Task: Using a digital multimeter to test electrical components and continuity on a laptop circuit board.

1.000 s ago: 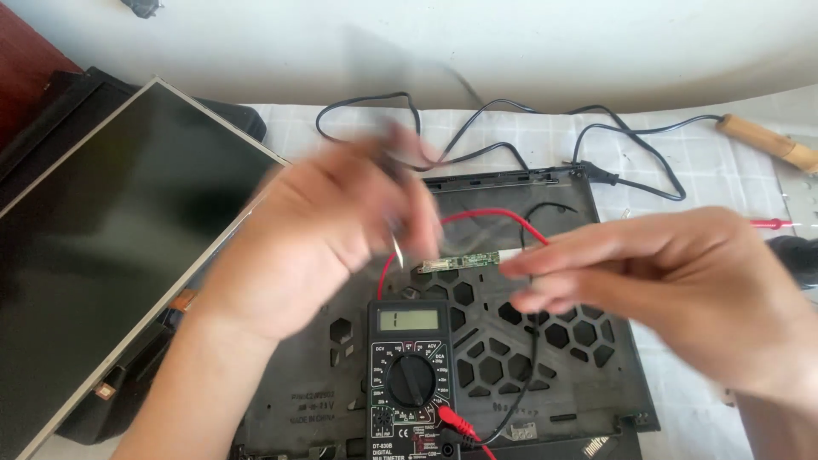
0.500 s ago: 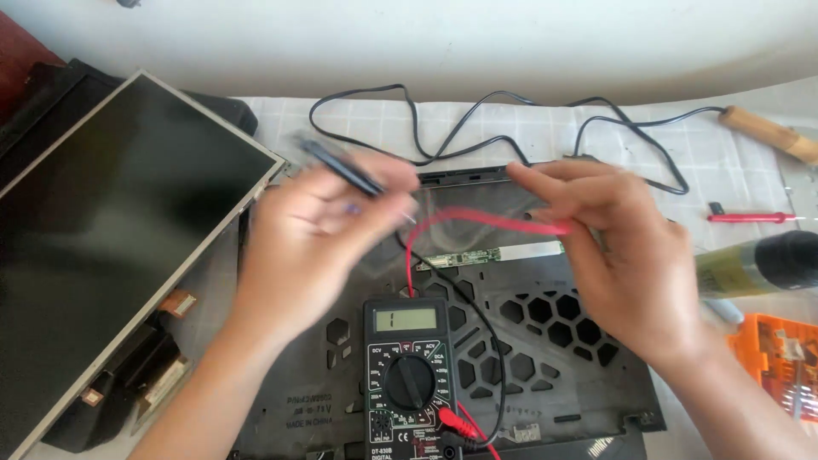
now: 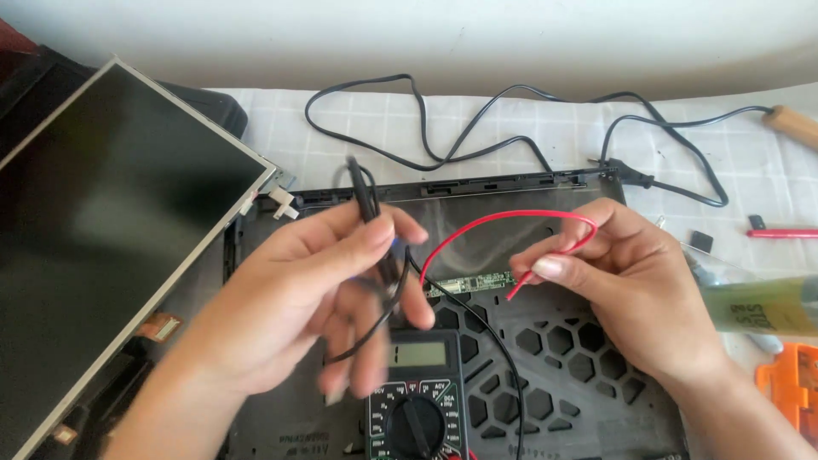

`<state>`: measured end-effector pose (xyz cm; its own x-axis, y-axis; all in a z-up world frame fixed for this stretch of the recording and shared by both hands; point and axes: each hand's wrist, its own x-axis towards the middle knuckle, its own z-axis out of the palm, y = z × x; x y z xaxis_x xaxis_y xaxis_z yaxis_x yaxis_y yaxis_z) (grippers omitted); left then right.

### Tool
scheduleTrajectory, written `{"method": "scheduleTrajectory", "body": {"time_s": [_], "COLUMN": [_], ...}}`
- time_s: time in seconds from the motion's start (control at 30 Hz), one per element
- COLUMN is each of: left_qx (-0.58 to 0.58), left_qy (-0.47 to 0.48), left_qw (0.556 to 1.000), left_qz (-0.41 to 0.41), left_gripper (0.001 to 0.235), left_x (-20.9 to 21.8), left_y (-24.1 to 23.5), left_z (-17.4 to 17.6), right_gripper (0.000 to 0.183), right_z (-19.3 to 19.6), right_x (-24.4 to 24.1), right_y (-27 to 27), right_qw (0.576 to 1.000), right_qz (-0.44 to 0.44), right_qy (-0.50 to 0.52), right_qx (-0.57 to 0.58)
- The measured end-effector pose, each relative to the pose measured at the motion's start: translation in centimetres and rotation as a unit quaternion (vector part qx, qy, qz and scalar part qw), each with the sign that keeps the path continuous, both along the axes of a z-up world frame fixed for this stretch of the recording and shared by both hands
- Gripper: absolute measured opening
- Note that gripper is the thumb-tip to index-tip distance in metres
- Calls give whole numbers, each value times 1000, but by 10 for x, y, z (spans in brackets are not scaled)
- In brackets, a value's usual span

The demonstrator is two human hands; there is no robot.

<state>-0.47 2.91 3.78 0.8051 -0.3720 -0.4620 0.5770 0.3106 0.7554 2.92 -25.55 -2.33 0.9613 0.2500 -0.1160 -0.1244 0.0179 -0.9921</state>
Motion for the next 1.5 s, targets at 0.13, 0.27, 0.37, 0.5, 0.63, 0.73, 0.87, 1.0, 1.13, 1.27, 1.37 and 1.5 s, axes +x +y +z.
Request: {"method": "scheduleTrajectory", "body": {"time_s": [0.13,0.27,0.37,0.5,0.63,0.73,0.87,1.0,1.13,1.27,1.37,1.5], "left_qx": [59,308,317,311,331,339,371,414,433,392,381,365], "left_qy": [-87,-362,-455,-506,-473,-364,-349,-372,-354,-319,-333,-380], "left_qw": [984,849,790,783,808,867,860,830,827,862,862,850], "left_qz": [145,230,260,186,117,36,3,-23,-54,-39,-12,20], "left_gripper": [29,16,20,9,16,20,11,17,17,13,18,17], "left_x": [0,-9,-12,3,37,37,23,18,15,14,16,13], "left_y": [-11,-18,-21,-26,-38,-44,-38,-27,-30,-32,-31,-32], "left_z": [-17,-15,-16,14,1,-13,-12,-17,-18,-21,-23,-25], "right_gripper": [16,17,18,15,14,12,14,20,15,20,21,20], "right_z": [12,21,21,16,15,13,25,27,32,26,19,9], "right_x": [-2,-4,-6,-6,-4,0,1,0,-4,-8,-14,-12], "right_y": [10,19,18,15,12,9,16,18,27,24,16,5], "right_qw": [998,994,994,995,993,991,988,970,976,962,973,987], "right_qz": [-16,-70,-82,-92,-114,-124,-131,-163,-156,-196,-157,-80], "right_qy": [59,53,28,-28,-16,31,61,86,41,42,-30,-38], "right_qx": [-26,-62,-61,-11,27,37,-60,-156,-149,-187,-166,-135]}}
